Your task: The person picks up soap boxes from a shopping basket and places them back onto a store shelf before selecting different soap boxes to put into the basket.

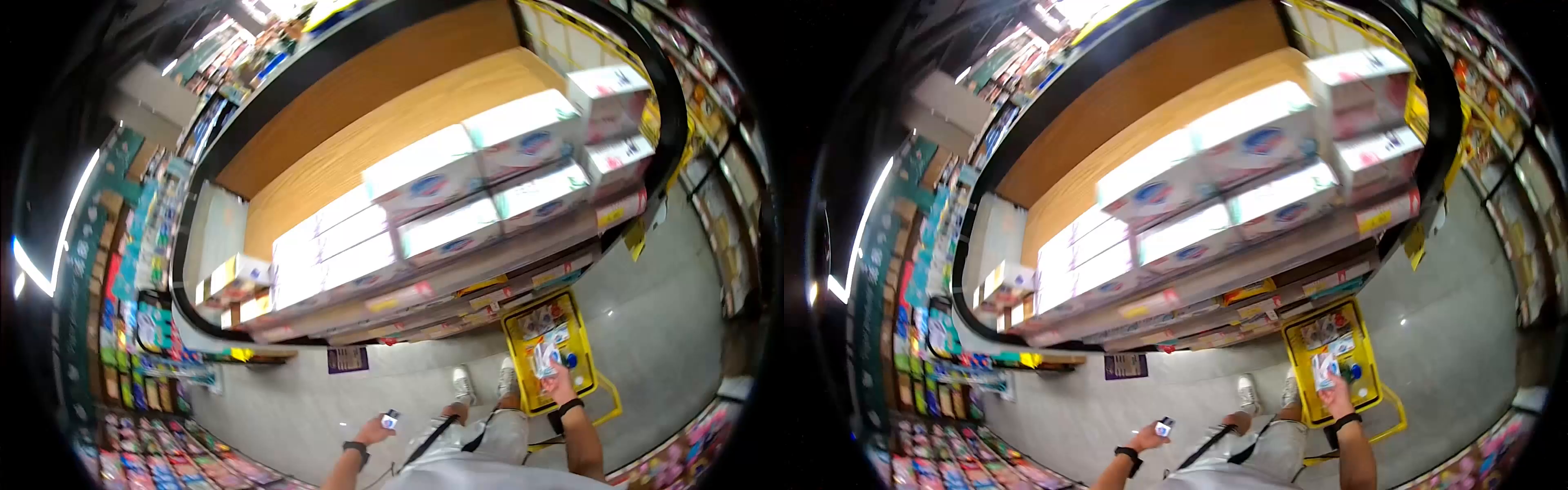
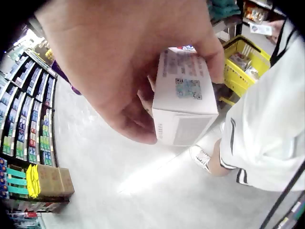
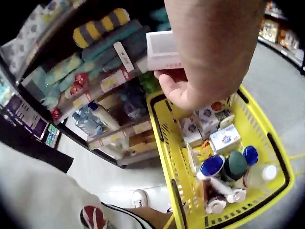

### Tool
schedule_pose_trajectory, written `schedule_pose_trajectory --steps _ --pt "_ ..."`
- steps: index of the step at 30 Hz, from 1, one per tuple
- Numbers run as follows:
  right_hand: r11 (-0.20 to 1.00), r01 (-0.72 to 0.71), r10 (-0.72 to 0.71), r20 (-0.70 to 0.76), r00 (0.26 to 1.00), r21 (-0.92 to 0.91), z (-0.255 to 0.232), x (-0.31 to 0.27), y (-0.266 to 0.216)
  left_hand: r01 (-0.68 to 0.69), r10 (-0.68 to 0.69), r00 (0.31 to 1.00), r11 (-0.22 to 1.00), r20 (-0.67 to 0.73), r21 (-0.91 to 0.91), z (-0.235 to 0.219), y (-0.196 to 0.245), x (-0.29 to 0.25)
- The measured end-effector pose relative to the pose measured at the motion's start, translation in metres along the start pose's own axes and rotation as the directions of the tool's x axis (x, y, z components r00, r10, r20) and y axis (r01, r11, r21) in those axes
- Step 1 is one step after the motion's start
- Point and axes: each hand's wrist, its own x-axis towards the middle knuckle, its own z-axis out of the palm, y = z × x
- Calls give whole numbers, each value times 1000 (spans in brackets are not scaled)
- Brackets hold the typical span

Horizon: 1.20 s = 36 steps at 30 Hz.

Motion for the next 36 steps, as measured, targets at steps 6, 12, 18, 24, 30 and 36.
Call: schedule_pose_trajectory --steps 6,12,18,24,30,36 --pt "950 189 -100 331 938 -248 91 -104 -20 -112 120 992 970 27 -217 10 -51 25" --pt "728 507 -316 430 846 -462 203 -204 -37 -132 80 988 876 -130 -463 13 -93 70" --pt "476 729 -378 635 674 -491 254 -242 -50 -113 61 983 945 -174 -307 5 -101 68" --pt "-438 848 -479 876 61 -298 343 -329 -104 -85 39 992 905 -118 -416 36 -135 85" --pt "-813 559 -346 906 -245 -160 419 -373 -145 -47 -8 993 891 -118 -451 41 -147 82" --pt "-811 568 -269 951 -155 -137 438 -363 -161 35 -129 984 809 -119 -587 40 -138 55"
